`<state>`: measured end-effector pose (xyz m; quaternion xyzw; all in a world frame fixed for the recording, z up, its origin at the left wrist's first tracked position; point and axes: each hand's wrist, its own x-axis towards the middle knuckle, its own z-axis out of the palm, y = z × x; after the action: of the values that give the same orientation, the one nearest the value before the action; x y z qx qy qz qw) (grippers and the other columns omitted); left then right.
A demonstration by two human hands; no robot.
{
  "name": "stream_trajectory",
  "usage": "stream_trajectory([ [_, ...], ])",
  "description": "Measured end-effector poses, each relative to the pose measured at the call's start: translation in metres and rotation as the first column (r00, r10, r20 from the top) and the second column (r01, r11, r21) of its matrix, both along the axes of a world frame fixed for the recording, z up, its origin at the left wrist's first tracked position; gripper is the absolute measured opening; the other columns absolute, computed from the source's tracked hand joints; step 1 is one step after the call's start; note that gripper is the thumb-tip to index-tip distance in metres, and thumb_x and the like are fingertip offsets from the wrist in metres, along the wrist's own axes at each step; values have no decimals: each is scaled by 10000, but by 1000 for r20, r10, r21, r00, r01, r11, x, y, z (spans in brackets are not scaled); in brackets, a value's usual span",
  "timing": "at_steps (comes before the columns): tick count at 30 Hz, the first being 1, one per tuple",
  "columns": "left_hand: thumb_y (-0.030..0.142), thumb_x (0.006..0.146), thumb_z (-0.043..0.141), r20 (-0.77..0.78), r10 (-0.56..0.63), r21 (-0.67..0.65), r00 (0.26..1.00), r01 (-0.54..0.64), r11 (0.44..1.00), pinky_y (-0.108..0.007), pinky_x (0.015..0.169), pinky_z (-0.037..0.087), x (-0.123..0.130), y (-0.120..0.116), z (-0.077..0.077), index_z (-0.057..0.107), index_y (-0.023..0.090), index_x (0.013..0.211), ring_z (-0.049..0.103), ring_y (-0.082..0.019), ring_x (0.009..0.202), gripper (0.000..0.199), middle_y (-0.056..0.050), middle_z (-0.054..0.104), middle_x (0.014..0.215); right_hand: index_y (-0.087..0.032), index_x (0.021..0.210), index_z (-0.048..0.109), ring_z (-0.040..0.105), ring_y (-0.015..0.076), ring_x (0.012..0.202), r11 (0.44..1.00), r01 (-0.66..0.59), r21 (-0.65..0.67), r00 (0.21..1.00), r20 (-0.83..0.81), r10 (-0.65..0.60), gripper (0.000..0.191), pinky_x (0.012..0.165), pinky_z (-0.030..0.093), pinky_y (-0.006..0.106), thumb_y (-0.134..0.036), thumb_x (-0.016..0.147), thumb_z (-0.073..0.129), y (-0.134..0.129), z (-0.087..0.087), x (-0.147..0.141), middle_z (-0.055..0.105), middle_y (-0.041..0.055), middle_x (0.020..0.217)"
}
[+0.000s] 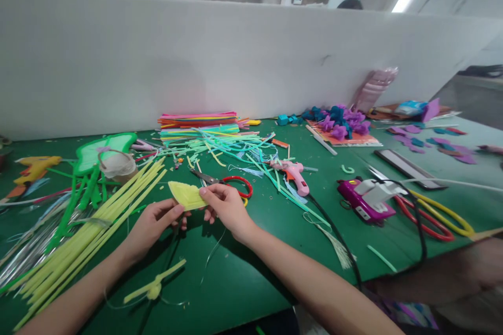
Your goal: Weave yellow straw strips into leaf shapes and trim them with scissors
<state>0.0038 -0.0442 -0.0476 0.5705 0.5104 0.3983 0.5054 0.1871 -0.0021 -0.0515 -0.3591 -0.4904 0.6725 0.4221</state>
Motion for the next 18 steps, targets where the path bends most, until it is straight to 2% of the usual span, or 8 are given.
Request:
stream_trajectory([
  [6,509,849,565,-33,41,9,999,-41,999,-218,529,421,2,2,-1,639,165,738,523,-121,547,369,23,607,597,-160,865,649,618,89,568,995,-101,9,993,60,101,370,450,453,161,-504,742,707,-1,1,1,664,-2,732],
  [10,531,857,526,-71,97,55,993,-93,994,-226,518,408,2,3,0,581,166,614,513,-125,514,442,17,577,540,-155,861,662,655,122,646,983,-180,30,982,71,177,371,507,482,182,-500,736,714,-2,1,1,687,18,756],
  [15,491,794,628,-57,153,44,987,-151,988,-223,490,400,1,3,0,658,149,805,503,-129,512,343,11,608,596,-142,820,646,666,137,634,975,-220,-13,972,78,220,416,510,487,198,-545,730,697,-6,2,-1,688,30,724],
  [18,472,795,636,-19,133,24,991,-132,991,-220,483,399,2,2,2,664,144,792,493,-123,507,330,0,617,608,-144,804,633,672,135,637,967,-251,-28,963,93,253,409,509,481,190,-548,753,673,-8,3,-2,684,27,707],
])
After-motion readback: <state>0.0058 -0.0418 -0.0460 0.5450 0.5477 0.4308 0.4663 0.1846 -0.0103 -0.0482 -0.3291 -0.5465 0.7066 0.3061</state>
